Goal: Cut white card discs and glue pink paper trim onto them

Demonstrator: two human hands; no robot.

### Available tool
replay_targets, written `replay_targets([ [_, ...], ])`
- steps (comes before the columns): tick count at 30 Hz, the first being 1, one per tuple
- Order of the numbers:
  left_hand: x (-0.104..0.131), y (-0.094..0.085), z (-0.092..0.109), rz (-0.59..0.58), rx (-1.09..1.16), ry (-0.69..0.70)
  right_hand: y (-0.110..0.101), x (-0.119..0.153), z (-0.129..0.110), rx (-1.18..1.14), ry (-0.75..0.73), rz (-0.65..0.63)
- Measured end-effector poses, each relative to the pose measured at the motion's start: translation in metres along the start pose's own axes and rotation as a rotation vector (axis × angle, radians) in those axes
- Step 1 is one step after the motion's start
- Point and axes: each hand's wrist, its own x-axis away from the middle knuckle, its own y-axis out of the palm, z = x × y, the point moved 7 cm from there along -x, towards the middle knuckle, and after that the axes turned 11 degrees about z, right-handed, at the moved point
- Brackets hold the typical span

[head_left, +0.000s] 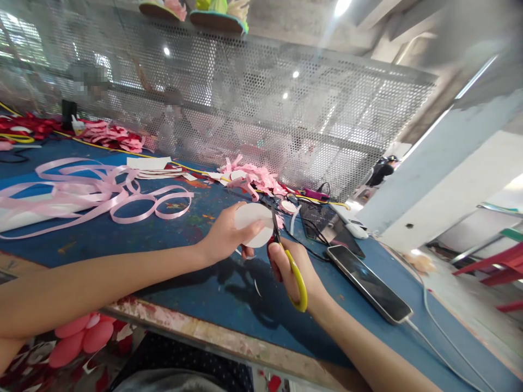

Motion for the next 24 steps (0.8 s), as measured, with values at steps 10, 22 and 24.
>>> replay_targets([
  [10, -0.003, -0.005, 0.006, -0.021, -0.014, -0.011, -0.012, -0.005, -0.010, 0.189, -0.086, 0.037],
  [22, 0.000, 0.000, 0.008, -0.093, -0.066, -0.023, -0.011, -0.004, -0.012, 0.041, -0.025, -0.035],
  [24, 0.002, 0.003, 0.009, -0.137, -0.091, -0.030, -0.010, -0.004, -0.013, 0.029, -0.039, -0.052],
])
